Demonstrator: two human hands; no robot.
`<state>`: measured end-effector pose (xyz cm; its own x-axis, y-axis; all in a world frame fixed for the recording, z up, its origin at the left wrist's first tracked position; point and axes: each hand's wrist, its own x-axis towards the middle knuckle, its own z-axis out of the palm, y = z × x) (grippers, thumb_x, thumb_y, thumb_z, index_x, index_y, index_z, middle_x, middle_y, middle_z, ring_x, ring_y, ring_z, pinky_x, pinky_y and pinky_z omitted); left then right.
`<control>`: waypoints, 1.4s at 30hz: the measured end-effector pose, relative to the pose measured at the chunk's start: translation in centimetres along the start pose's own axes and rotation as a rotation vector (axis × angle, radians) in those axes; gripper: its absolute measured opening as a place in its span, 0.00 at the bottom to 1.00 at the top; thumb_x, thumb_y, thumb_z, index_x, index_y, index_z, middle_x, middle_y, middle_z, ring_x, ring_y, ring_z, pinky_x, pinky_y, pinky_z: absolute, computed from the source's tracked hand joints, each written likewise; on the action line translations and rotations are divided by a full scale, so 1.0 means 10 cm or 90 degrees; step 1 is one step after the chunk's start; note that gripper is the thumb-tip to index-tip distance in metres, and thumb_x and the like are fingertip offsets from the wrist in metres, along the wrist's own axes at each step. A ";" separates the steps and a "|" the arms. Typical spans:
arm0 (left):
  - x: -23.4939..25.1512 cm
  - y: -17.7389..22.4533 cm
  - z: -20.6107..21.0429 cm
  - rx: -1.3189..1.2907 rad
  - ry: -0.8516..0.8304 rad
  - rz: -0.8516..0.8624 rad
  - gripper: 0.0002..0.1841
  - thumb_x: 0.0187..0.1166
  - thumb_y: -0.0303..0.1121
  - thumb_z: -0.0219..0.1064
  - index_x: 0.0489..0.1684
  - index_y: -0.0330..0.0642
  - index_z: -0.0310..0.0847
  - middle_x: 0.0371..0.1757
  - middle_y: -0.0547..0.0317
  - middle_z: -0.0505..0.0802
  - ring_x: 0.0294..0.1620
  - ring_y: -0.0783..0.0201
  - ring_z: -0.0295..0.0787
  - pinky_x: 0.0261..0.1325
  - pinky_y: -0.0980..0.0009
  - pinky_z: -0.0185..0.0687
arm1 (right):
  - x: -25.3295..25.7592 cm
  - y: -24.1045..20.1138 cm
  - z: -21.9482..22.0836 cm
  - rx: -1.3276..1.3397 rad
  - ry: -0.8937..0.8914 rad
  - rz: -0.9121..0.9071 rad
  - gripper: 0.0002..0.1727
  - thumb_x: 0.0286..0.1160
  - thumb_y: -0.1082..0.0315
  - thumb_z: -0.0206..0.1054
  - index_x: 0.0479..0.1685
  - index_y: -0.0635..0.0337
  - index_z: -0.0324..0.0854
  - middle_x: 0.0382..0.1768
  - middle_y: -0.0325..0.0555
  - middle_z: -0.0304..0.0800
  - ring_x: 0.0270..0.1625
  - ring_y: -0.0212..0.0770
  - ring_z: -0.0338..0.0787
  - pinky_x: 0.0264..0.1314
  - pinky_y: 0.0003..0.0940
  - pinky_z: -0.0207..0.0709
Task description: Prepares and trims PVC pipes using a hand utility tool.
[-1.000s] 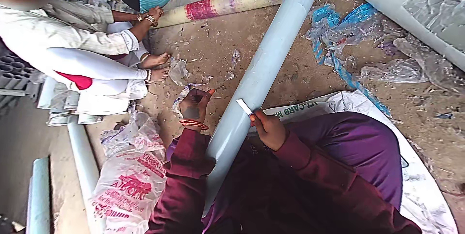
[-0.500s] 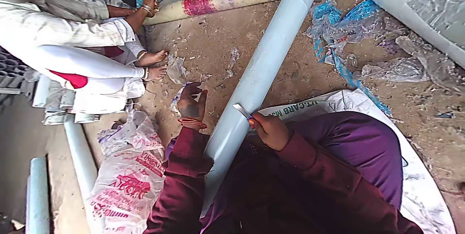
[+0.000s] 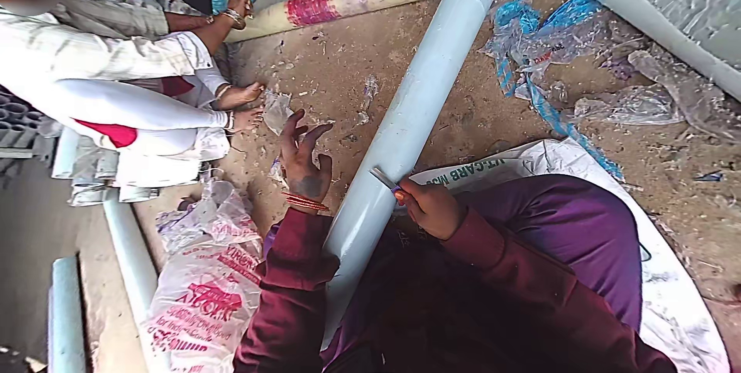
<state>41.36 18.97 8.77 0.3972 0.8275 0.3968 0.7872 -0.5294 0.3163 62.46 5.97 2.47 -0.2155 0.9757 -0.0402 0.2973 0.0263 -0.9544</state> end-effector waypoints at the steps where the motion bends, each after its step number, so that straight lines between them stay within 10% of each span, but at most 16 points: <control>1: 0.00 0.00 0.01 -0.028 -0.024 0.028 0.25 0.60 0.19 0.61 0.60 0.35 0.88 0.84 0.28 0.69 0.79 0.33 0.71 0.79 0.46 0.67 | 0.00 0.02 0.01 0.029 0.022 -0.004 0.21 0.93 0.63 0.48 0.51 0.72 0.84 0.28 0.54 0.88 0.31 0.51 0.89 0.41 0.49 0.82; 4: -0.04 0.05 0.02 -0.111 -0.087 0.139 0.12 0.77 0.30 0.68 0.51 0.36 0.93 0.66 0.41 0.90 0.73 0.48 0.82 0.77 0.57 0.73 | 0.03 0.09 0.02 0.142 0.162 -0.010 0.20 0.92 0.65 0.49 0.42 0.70 0.83 0.21 0.41 0.80 0.22 0.31 0.79 0.32 0.29 0.77; 9: -0.11 0.30 0.05 -0.178 -0.195 0.278 0.11 0.75 0.37 0.74 0.42 0.38 0.96 0.48 0.49 0.95 0.58 0.58 0.89 0.67 0.69 0.80 | 0.07 0.10 -0.02 0.238 0.269 -0.003 0.16 0.92 0.67 0.49 0.37 0.65 0.77 0.16 0.29 0.74 0.18 0.18 0.74 0.26 0.16 0.72; 22: -0.16 0.68 0.12 0.223 -0.090 0.451 0.09 0.75 0.24 0.64 0.31 0.44 0.91 0.40 0.58 0.97 0.45 0.57 0.95 0.50 0.62 0.85 | 0.08 0.15 0.04 0.201 0.316 -0.047 0.18 0.91 0.63 0.47 0.39 0.64 0.79 0.17 0.23 0.76 0.18 0.13 0.75 0.23 0.12 0.71; 31: -0.18 0.63 0.03 0.079 -0.187 0.392 0.11 0.81 0.35 0.66 0.44 0.40 0.93 0.52 0.50 0.97 0.53 0.48 0.95 0.54 0.58 0.90 | 0.08 0.12 0.02 0.209 0.316 -0.042 0.18 0.91 0.64 0.47 0.39 0.64 0.79 0.18 0.23 0.76 0.18 0.12 0.74 0.23 0.10 0.69; 42: -0.21 0.75 0.13 0.212 -0.083 0.425 0.08 0.76 0.27 0.66 0.29 0.40 0.91 0.38 0.53 0.97 0.43 0.55 0.96 0.48 0.65 0.89 | 0.08 0.13 0.03 0.217 0.306 -0.045 0.18 0.90 0.64 0.47 0.37 0.62 0.79 0.17 0.22 0.75 0.18 0.12 0.74 0.24 0.11 0.70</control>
<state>47.04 13.52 9.13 0.8756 0.3778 0.3011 0.4531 -0.8585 -0.2403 62.39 6.77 1.14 0.2453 0.9653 0.0892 -0.0352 0.1008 -0.9943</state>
